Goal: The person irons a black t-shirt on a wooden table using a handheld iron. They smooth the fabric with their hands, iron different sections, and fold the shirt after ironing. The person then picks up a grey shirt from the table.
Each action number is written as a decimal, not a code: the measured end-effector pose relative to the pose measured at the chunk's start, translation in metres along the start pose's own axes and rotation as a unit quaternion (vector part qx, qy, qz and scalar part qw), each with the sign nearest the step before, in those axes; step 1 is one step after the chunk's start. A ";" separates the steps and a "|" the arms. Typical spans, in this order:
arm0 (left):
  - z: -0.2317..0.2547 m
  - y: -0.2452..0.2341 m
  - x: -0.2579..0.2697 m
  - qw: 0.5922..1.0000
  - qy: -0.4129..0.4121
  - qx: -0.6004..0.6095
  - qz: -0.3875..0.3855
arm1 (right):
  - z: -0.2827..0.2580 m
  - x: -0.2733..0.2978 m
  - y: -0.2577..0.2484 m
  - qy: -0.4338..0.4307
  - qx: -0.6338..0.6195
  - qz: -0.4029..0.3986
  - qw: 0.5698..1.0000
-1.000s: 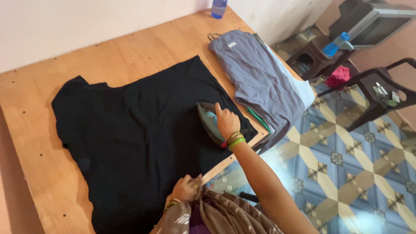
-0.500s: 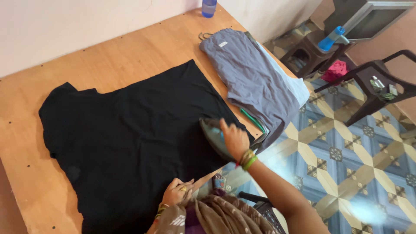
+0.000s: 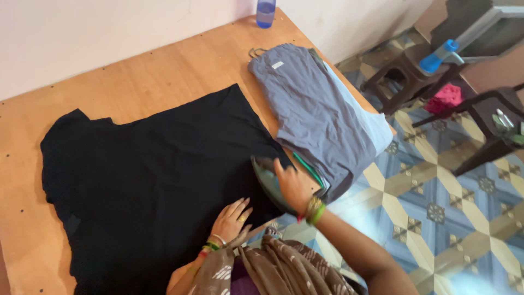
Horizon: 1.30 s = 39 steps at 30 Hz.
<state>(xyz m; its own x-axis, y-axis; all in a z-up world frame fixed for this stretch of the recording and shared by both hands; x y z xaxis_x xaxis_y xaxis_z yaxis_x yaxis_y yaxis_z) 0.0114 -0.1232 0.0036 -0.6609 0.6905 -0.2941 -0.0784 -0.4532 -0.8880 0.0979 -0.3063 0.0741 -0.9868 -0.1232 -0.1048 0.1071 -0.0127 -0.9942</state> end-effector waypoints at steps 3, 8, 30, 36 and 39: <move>-0.006 0.027 -0.020 0.994 -0.093 0.005 -0.058 | -0.003 0.007 -0.016 -0.023 0.054 0.026 0.998; -0.014 0.054 -0.017 0.977 -0.123 -0.071 -0.157 | 0.002 -0.043 -0.006 -0.030 0.054 0.101 0.993; 0.013 0.046 -0.009 0.962 -0.165 -0.050 -0.213 | -0.025 -0.087 -0.003 -0.171 -0.138 -0.034 0.975; 0.010 0.052 -0.008 0.969 -0.154 -0.075 -0.176 | -0.061 -0.219 0.013 -0.124 -0.131 0.052 0.982; 0.012 0.056 -0.002 0.977 -0.153 -0.075 -0.131 | -0.064 -0.233 0.013 -0.137 -0.210 -0.025 0.968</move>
<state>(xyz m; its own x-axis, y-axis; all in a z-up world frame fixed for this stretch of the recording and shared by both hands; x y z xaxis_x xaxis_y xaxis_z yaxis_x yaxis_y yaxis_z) -0.0008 -0.1570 -0.0416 -0.8261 0.5613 0.0495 -0.1802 -0.1798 -0.9671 0.3215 -0.2138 0.0837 -0.9143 -0.3920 -0.1020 -0.0562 0.3721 -0.9265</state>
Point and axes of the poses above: each hand's wrist, its own x-axis away from the middle knuckle, its own y-axis out of the palm, z = x × y, the point moved 9 cm from there along -x, towards the middle knuckle, and after that the axes turned 7 degrees about y, right-handed, at the moved point
